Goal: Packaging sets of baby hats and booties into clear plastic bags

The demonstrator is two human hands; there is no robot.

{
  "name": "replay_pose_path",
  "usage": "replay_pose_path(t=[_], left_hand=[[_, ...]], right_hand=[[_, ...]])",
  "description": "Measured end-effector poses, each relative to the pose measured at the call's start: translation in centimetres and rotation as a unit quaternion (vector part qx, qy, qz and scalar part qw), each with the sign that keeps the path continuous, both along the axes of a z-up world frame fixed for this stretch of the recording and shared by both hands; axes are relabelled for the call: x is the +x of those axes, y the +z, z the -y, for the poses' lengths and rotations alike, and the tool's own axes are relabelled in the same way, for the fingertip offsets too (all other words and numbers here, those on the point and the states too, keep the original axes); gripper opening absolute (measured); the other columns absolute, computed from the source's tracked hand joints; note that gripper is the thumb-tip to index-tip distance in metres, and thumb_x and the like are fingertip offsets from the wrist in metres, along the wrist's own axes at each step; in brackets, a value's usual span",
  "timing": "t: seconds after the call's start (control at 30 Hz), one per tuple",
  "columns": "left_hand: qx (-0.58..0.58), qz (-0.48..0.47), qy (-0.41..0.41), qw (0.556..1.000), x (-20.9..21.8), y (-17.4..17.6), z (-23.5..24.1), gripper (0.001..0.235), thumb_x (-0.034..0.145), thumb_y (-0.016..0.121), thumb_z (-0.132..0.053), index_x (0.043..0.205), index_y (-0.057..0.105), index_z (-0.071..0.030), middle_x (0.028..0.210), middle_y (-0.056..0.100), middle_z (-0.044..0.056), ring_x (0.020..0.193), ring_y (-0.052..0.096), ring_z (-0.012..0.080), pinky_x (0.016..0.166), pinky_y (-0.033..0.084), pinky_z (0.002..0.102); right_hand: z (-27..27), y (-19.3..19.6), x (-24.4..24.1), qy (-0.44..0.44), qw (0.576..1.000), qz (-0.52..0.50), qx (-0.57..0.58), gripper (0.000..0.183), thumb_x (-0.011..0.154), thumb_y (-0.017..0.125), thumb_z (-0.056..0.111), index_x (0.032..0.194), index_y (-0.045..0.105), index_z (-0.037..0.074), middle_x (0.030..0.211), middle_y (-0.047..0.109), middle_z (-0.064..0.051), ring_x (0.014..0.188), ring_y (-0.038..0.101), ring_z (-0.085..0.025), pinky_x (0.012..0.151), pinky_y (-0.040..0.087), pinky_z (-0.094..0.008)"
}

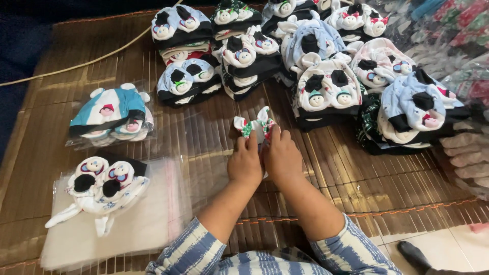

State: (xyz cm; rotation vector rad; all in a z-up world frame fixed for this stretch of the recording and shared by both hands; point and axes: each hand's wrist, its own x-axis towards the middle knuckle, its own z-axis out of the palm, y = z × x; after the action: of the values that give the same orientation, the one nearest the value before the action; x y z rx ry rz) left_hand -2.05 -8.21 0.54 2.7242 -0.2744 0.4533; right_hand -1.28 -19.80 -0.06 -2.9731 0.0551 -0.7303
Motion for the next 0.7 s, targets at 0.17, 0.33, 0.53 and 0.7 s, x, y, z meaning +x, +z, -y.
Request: replay_pose_path(t=[0.17, 0.33, 0.53, 0.7], left_hand=[[-0.124, -0.136, -0.04, 0.982, 0.7, -0.4, -0.6, 0.068, 0.087, 0.056, -0.004, 0.149, 0.033, -0.018, 0.119, 0.053, 0.019, 0.095, 0.067, 0.0525, 0.085, 0.057, 0.06], [-0.268, -0.161, -0.021, 0.95, 1.2, -0.8, -0.5, 0.05, 0.092, 0.058, -0.014, 0.139, 0.043, -0.02, 0.116, 0.067, 0.017, 0.106, 0.069, 0.044, 0.091, 0.055, 0.054], [-0.311, -0.12, -0.014, 0.943, 1.0, -0.6, -0.3, 0.047, 0.086, 0.064, -0.013, 0.13, 0.051, -0.025, 0.117, 0.074, 0.014, 0.097, 0.073, 0.041, 0.085, 0.058, 0.052], [-0.32, -0.152, -0.014, 0.935, 1.1, -1.3, -0.7, 0.043, 0.088, 0.062, -0.013, 0.128, 0.053, -0.027, 0.116, 0.076, 0.009, 0.099, 0.075, 0.0348, 0.086, 0.059, 0.049]], right_hand=[[0.2, 0.4, 0.0, 0.009, 0.992, 0.086, -0.087, 0.057, 0.082, 0.067, 0.033, 0.135, 0.06, 0.012, 0.09, 0.054, -0.006, 0.067, 0.066, -0.027, 0.047, 0.055, -0.04], [0.2, 0.9, -0.5, 0.022, 0.99, 0.074, -0.119, 0.049, 0.085, 0.061, 0.028, 0.133, 0.066, 0.019, 0.094, 0.058, -0.007, 0.075, 0.061, -0.027, 0.048, 0.048, -0.039], [0.2, -1.8, 0.4, 0.024, 0.99, 0.053, -0.131, 0.064, 0.086, 0.057, 0.04, 0.144, 0.056, 0.013, 0.094, 0.056, -0.005, 0.076, 0.06, -0.025, 0.052, 0.048, -0.039], [-0.1, -2.0, 0.1, 0.037, 0.995, -0.012, -0.087, 0.077, 0.086, 0.056, 0.047, 0.151, 0.047, 0.007, 0.115, 0.061, -0.012, 0.086, 0.064, -0.029, 0.058, 0.053, -0.044]])
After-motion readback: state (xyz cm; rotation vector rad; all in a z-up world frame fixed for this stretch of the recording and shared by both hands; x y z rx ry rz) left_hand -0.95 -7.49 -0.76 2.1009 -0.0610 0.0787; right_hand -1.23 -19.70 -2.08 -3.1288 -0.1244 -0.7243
